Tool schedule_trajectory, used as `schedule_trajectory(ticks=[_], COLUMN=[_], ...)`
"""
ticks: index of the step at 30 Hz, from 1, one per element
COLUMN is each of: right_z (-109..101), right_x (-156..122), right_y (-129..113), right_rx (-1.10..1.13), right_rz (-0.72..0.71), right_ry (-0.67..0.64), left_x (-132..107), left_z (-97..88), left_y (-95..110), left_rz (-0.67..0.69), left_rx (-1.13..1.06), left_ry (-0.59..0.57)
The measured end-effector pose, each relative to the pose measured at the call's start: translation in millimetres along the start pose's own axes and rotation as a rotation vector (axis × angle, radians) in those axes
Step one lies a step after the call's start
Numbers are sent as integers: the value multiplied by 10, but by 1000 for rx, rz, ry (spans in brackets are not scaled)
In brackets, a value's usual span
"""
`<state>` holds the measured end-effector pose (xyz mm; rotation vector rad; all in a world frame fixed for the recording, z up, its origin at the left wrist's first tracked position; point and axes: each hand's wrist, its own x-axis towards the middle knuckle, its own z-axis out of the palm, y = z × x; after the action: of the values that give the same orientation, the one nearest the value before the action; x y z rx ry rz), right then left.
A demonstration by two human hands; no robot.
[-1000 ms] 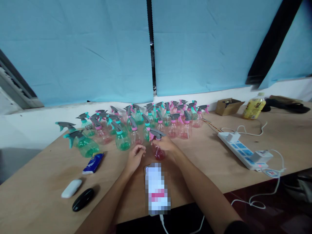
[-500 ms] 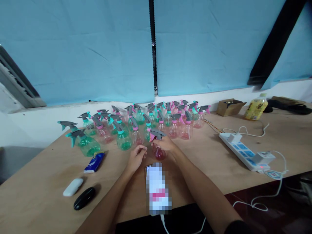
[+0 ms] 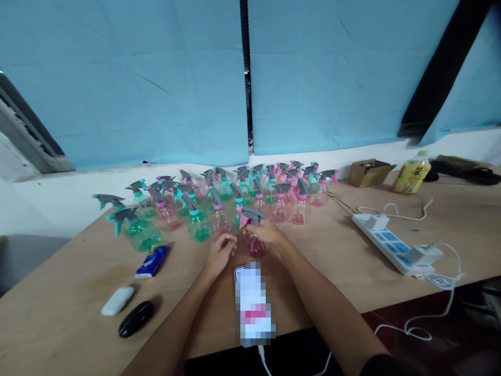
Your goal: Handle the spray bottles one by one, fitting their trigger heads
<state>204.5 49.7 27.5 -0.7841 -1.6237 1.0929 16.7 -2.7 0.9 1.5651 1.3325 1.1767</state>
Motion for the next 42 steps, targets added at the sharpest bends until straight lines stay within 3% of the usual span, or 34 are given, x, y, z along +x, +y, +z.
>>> schedule_trajectory(ticks=[6,14,21,28,32,36,42], right_z=[-8,4,18,23,51,80,103], right_x=[1,18,10,-5,0,11,-21], right_y=[4,21,15,-5,-25,11,4], right_rx=[-3,43,6,16,111,66,-22], right_rz=[-59,3,-32,54,13,-7,-186], right_ry=[-4,-28,42,9,-27,27,77], left_x=[-11,-26,-49,-32,-16,-15,-33], left_z=[-1,10,14,18,13,8,9], left_y=[8,36,65,17,-17,-19,-10], left_rz=[4,-2,-6,31,49,44,56], left_rx=[0,9,17,20,26,34,39], left_ry=[-22,-39,-59,-110,-122,-127,-130])
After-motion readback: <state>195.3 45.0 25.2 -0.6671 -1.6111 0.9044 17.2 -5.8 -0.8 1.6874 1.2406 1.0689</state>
